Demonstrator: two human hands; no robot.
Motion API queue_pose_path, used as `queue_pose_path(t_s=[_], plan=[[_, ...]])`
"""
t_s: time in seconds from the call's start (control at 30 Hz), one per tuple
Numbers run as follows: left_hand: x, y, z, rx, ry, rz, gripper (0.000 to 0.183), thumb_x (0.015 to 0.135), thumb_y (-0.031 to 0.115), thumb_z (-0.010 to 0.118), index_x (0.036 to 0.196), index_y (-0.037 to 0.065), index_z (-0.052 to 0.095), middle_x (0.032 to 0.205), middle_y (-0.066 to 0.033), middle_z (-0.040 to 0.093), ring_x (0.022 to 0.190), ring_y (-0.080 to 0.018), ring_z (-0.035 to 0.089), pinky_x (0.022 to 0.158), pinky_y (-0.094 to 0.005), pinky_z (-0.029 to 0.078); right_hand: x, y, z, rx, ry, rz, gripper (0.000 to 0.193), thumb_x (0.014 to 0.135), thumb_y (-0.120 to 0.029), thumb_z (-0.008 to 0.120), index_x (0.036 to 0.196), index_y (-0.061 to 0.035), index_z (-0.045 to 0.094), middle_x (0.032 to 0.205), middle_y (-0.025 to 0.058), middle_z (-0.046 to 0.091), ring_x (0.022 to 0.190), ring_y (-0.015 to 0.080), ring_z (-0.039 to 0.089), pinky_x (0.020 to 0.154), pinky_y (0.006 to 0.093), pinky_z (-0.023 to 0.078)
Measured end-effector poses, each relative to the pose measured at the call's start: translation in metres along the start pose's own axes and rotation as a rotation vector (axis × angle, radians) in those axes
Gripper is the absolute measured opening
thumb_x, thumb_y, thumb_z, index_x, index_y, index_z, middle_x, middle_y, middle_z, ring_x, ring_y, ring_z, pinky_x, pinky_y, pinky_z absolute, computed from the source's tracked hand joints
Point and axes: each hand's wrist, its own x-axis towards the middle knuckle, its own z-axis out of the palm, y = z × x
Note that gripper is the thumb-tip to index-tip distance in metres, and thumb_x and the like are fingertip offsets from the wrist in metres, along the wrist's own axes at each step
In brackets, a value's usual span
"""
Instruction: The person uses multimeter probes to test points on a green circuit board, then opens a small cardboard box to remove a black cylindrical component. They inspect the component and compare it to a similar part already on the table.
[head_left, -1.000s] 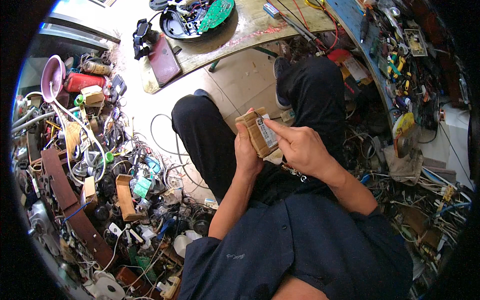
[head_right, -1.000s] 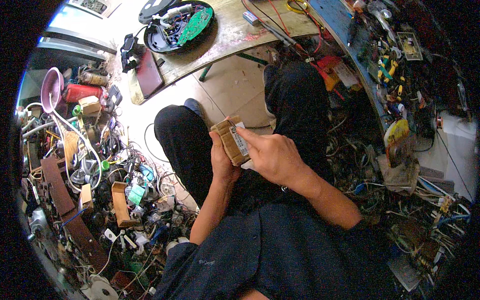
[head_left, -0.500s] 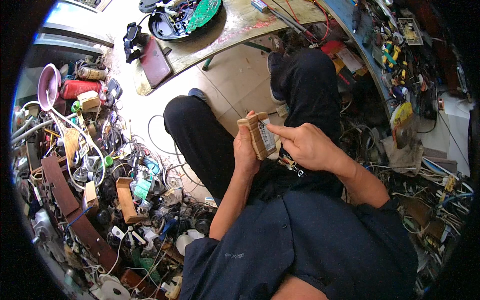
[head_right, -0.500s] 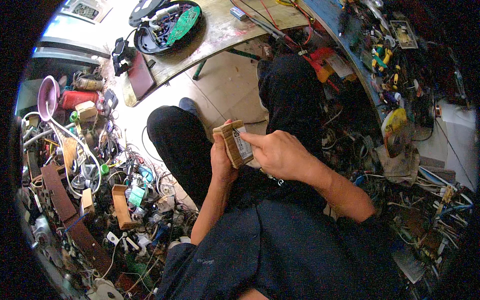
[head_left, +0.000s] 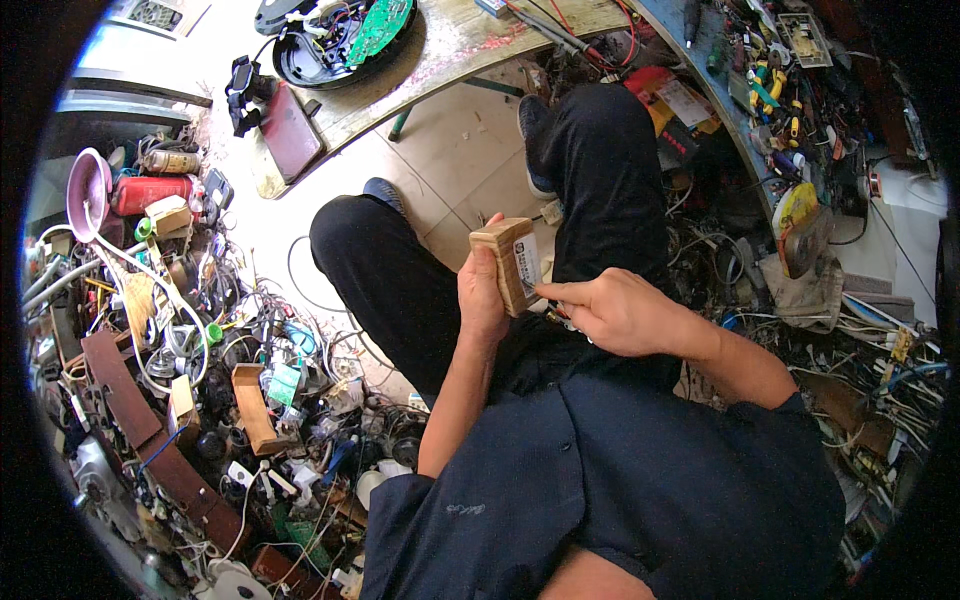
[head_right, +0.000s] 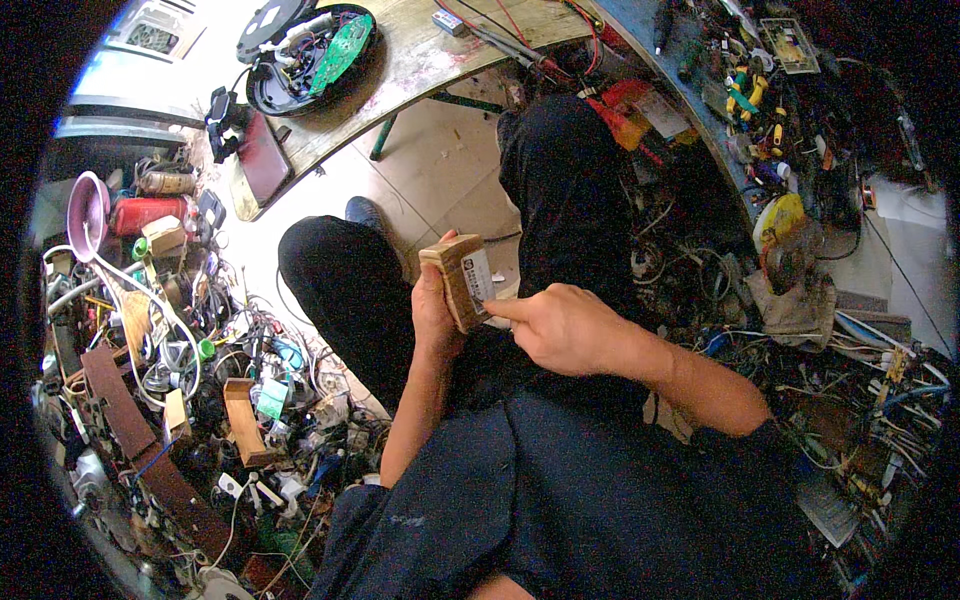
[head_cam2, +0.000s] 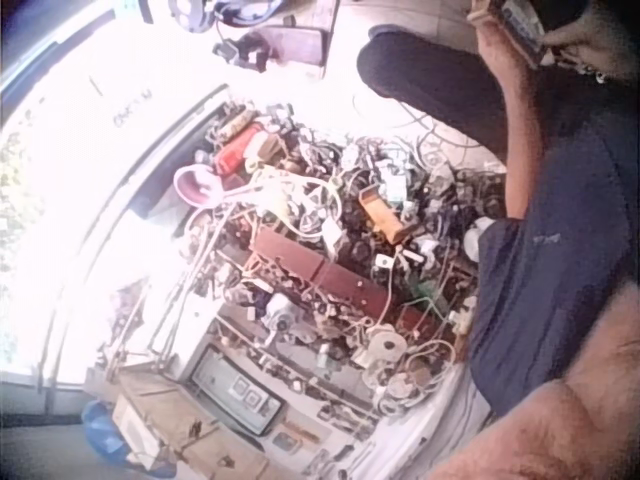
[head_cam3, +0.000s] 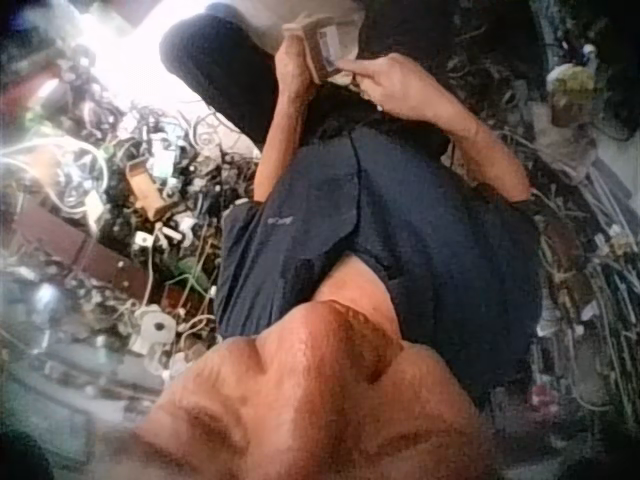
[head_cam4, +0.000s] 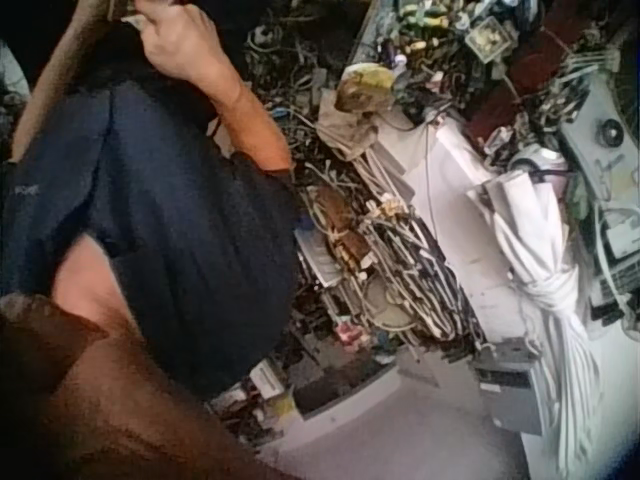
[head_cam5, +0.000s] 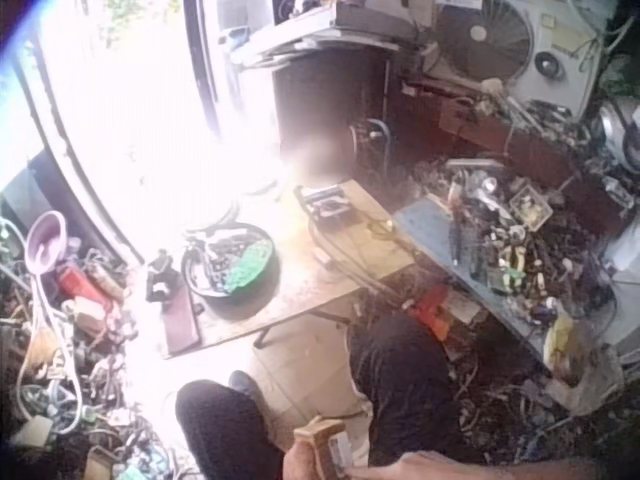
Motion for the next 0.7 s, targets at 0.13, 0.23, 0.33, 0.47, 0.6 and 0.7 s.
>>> queue_pose_path(t_s=[0.13, 0.23, 0.33, 0.47, 0.6, 0.7], plan=[[0.0, 0.004, 0.0, -0.04, 0.028, -0.01, 0.071, 0.109, 0.057, 0.044, 0.156, 0.004, 0.044, 0.131, -0.0104, 0.065, 0.108, -0.0189, 0.067, 0.095, -0.035, 0.056, -0.009, -0.001, 0.007, 0.018, -0.076, 0.007, 0.042, 0.094, -0.018, 0.053, 0.131, -0.0093, 0.07, 0.089, 0.0276, 0.072, 0.083, 0.0451, 0.072, 0.084, 0.0551, 0.058], [0.0, 0.005, -0.001, -0.027, 0.042, -0.024, 0.07, 0.109, 0.057, 0.043, 0.155, 0.004, 0.044, 0.13, -0.0107, 0.066, 0.108, -0.019, 0.067, 0.095, -0.0351, 0.056, -0.008, 0.004, 0.008, 0.038, -0.076, 0.0, 0.043, 0.093, -0.018, 0.053, 0.131, -0.0096, 0.07, 0.089, 0.028, 0.072, 0.082, 0.0453, 0.072, 0.084, 0.0549, 0.058], [0.001, 0.006, 0.003, -0.042, 0.055, 0.001, 0.069, 0.11, 0.057, 0.041, 0.154, 0.004, 0.045, 0.132, -0.0107, 0.065, 0.11, -0.0197, 0.066, 0.095, -0.0356, 0.056, -0.008, 0.004, 0.006, 0.043, -0.095, 0.018, 0.044, 0.093, -0.018, 0.052, 0.132, -0.0097, 0.07, 0.088, 0.028, 0.072, 0.083, 0.0455, 0.072, 0.084, 0.0546, 0.058], [0.006, -0.001, 0.0, -0.19, 0.171, -0.029, 0.067, 0.11, 0.059, 0.035, 0.148, 0.005, 0.05, 0.129, -0.009, 0.065, 0.111, -0.0213, 0.066, 0.094, -0.0381, 0.056, -0.01, 0.017, 0.028, 0.092, -0.08, -0.082, 0.045, 0.093, -0.018, 0.052, 0.133, -0.0104, 0.069, 0.091, 0.0274, 0.073, 0.082, 0.0453, 0.072, 0.085, 0.0527, 0.059], [0.029, 0.01, -0.014, -0.411, 0.252, 0.005, 0.069, 0.107, 0.069, 0.031, 0.137, 0.012, 0.055, 0.117, -0.0104, 0.068, 0.104, -0.03, 0.068, 0.092, -0.0467, 0.057, -0.017, 0.016, 0.053, -0.018, -0.143, -0.04, 0.042, 0.095, -0.019, 0.055, 0.135, -0.0156, 0.069, 0.087, 0.0244, 0.072, 0.074, 0.0396, 0.072, 0.074, 0.0473, 0.059], [0.031, 0.023, -0.006, -0.519, 0.199, -0.038, 0.071, 0.105, 0.071, 0.029, 0.134, 0.012, 0.056, 0.111, -0.0128, 0.069, 0.096, -0.0322, 0.07, 0.088, -0.0512, 0.058, -0.008, 0.016, 0.033, 0.199, 0.145, 0.069, 0.04, 0.098, -0.02, 0.061, 0.138, -0.0173, 0.066, 0.081, 0.0238, 0.07, 0.068, 0.0376, 0.071, 0.065, 0.0468, 0.056]])
